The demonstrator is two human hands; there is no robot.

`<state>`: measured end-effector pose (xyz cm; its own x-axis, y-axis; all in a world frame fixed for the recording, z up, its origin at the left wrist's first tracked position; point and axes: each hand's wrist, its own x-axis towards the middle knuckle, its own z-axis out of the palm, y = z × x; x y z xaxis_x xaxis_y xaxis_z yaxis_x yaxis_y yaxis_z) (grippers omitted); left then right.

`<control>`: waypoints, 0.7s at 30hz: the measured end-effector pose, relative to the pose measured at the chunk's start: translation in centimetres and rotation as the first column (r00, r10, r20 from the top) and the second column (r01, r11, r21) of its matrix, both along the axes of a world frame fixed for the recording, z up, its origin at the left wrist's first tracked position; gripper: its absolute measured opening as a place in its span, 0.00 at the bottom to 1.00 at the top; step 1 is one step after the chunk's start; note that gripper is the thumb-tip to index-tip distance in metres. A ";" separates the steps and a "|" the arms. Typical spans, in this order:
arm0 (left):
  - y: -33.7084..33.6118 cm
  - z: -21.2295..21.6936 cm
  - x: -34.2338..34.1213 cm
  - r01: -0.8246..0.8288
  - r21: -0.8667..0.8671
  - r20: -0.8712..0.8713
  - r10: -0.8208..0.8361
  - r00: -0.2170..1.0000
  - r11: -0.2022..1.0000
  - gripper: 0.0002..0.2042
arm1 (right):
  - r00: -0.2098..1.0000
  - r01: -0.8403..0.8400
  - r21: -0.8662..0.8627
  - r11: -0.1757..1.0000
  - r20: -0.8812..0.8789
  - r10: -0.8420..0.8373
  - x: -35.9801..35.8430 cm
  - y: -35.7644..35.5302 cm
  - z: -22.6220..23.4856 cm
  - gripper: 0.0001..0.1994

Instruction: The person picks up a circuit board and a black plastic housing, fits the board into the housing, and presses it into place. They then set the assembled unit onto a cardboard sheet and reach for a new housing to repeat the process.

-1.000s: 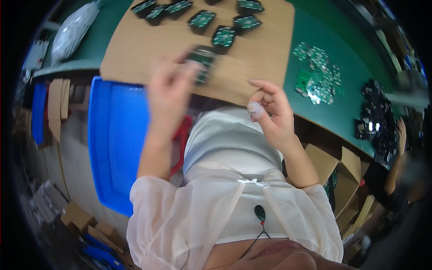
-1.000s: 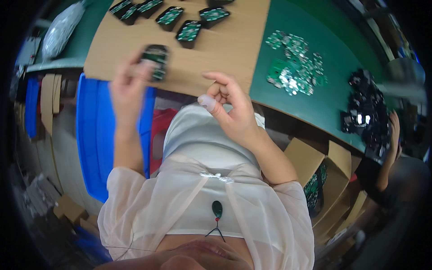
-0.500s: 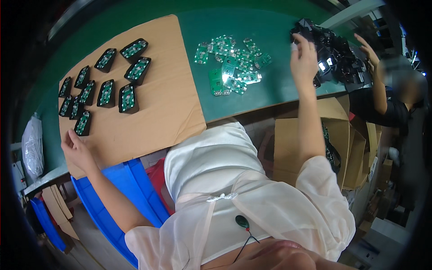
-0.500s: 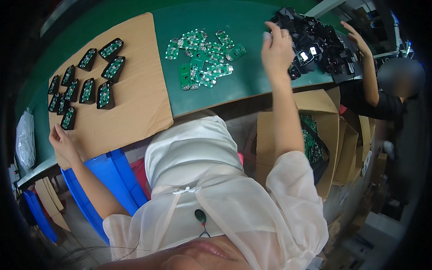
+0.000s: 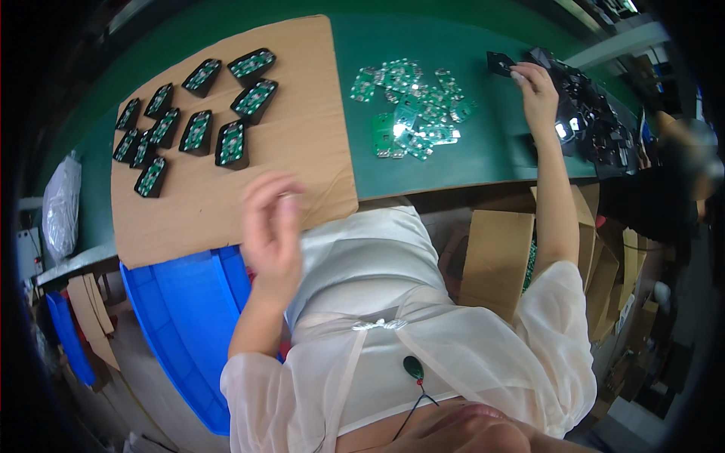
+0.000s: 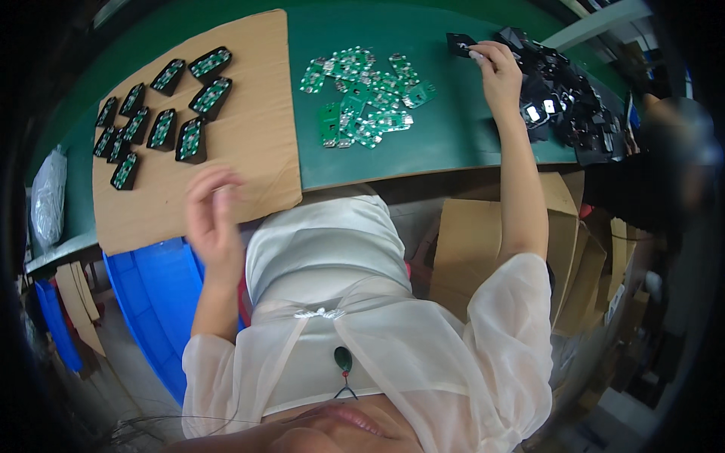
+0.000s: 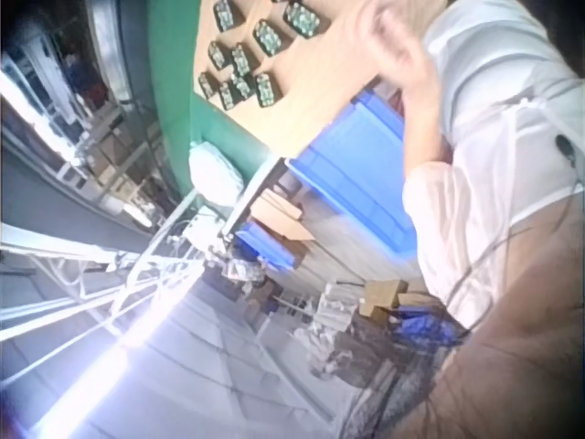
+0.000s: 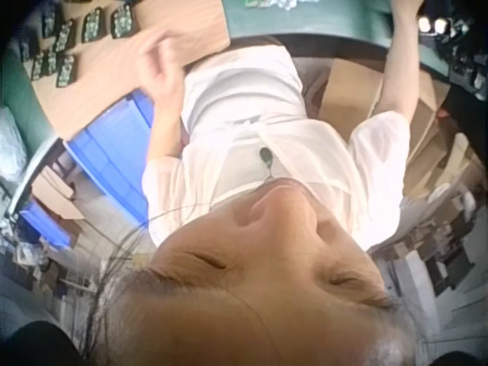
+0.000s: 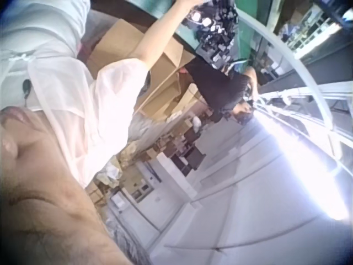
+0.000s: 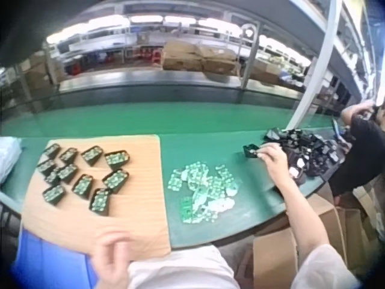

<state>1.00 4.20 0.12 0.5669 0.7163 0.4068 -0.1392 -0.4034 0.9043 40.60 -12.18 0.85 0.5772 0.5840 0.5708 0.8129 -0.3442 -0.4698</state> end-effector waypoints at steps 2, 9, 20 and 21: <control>-1.5 0.2 1.5 0.238 -0.407 0.042 -0.242 0.969 0.882 0.12 | 0.972 -0.121 0.152 0.981 -0.181 0.148 -4.9 1.4 1.5 0.05; -2.5 1.9 4.1 0.586 -0.797 0.459 -0.484 0.745 0.146 0.22 | 0.469 -0.793 0.264 0.549 -0.309 0.827 -17.8 1.2 3.9 0.11; -1.3 0.5 -1.8 0.455 -0.861 0.279 -0.535 0.798 0.230 0.15 | 0.482 -0.876 -0.083 0.475 -0.122 0.868 -21.5 4.3 4.5 0.12; -1.5 0.1 -2.0 0.455 -0.860 0.280 -0.530 0.800 0.232 0.15 | 0.476 -0.879 -0.085 0.469 -0.122 0.871 -21.7 4.7 4.3 0.12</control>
<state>-0.97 2.66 0.26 0.9384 0.1975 -0.2835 0.0584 0.7180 0.6936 18.90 -7.47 5.12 -0.2479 0.8609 0.4444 0.6976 0.4769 -0.5347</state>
